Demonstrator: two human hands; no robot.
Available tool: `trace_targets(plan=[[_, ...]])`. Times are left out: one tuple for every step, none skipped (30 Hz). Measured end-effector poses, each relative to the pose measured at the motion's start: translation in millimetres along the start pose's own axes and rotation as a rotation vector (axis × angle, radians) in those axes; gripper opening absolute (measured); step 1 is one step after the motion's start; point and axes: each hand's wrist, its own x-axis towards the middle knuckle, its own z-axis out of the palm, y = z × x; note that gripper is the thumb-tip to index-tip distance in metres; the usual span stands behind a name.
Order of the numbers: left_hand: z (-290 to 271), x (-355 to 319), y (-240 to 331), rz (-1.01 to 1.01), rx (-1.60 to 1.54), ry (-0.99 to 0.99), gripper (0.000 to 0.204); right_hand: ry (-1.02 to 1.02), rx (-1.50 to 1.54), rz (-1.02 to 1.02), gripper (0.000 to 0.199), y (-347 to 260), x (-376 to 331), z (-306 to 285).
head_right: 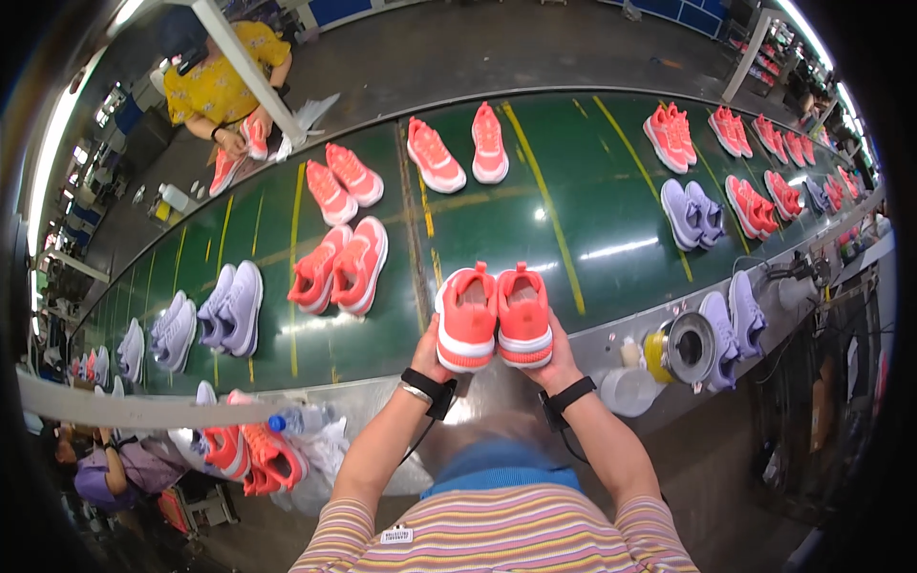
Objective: Inspecting and cleaning newly manufactured sneakers on a conveyor belt using a cloth and solvent.
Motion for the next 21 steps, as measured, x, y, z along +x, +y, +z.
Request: trace_targets(plan=[[6.6, 13.3, 1.2, 0.019, 0.014, -0.031, 0.046, -0.028, -0.053, -0.042, 0.04, -11.0, 7.4, 1.1], [12.7, 33.8, 5.0, 0.018, 0.021, -0.041, 0.046, -0.036, -0.053, -0.051, 0.04, -27.5, 22.1, -1.9], [13.4, 54.2, 7.2, 0.04, 0.089, -0.059, 0.045, -0.043, -0.159, -0.086, 0.039, -44.4, 38.8, -13.9], [11.6, 75.0, 8.2, 0.061, 0.157, -0.075, 0.045, -0.048, -0.263, -0.12, 0.039, -60.5, 55.6, -28.9], [3.5, 98.8, 8.3, 0.069, 0.21, -0.036, 0.044, 0.104, -0.427, -0.274, 0.048, -74.1, 75.3, -49.7], [-8.3, 115.2, 7.1, 0.136, 0.297, -0.004, 0.043, 0.09, -0.429, -0.249, 0.048, -73.5, 81.4, -44.4], [1.9, 119.9, 6.1, 0.04, 0.578, 0.154, 0.043, 0.225, -0.697, -0.312, 0.048, -76.8, 82.3, -36.3], [11.1, 123.6, 4.3, -0.062, 0.852, 0.319, 0.045, 0.356, -0.967, -0.371, 0.049, -77.8, 88.8, -33.5], [-10.9, 136.7, -1.8, 0.134, 0.939, 0.211, 0.048, 0.284, -1.179, -0.496, 0.049, -74.7, 98.9, -36.7], [-36.8, 150.6, -6.2, 0.33, 1.023, 0.106, 0.053, 0.2, -1.386, -0.624, 0.049, -72.6, 110.1, -44.4], [-41.8, 156.7, -4.6, 0.278, 1.015, 0.08, 0.058, 0.204, -1.254, -0.6, 0.048, -75.4, 121.2, -58.1], [-47.4, 150.1, 5.3, 0.285, 1.01, 0.116, 0.058, 0.168, -1.144, -0.595, 0.048, -73.3, 123.9, -56.5], [-42.8, 141.1, 13.1, 0.376, 1.291, 0.189, 0.059, 0.307, -1.109, -0.63, 0.046, -77.0, 121.3, -56.7], [-35.9, 128.5, 24.7, 0.466, 1.577, 0.261, 0.061, 0.443, -1.07, -0.666, 0.045, -79.9, 118.8, -58.3], [-31.2, 110.2, 41.0, 0.712, 1.651, 0.338, 0.059, 0.477, -1.081, -0.749, 0.043, -85.0, 113.1, -65.4], [-20.7, 87.9, 66.4, 0.873, 1.735, 0.431, 0.056, 0.519, -1.091, -0.837, 0.041, -87.5, 105.4, -72.1], [-23.1, 67.5, 95.6, 0.927, 1.818, 0.608, 0.055, 0.543, -1.084, -0.892, 0.034, -81.8, 96.9, -67.3], [-28.6, 45.7, 122.7, 0.88, 1.93, 0.838, 0.054, 0.542, -1.084, -0.888, 0.034, -72.8, 86.8, -61.8], [-43.9, 29.1, 148.5, 0.716, 2.118, 0.934, 0.057, 0.502, -1.113, -0.896, 0.033, -60.2, 77.0, -53.4], [-61.5, 17.9, 170.5, 0.534, 2.293, 1.026, 0.06, 0.463, -1.142, -0.906, 0.031, -47.6, 68.2, -45.7], [-73.9, 8.7, 187.5, 0.354, 2.413, 0.949, 0.064, 0.418, -1.141, -0.847, 0.027, -34.5, 58.4, -39.9]])
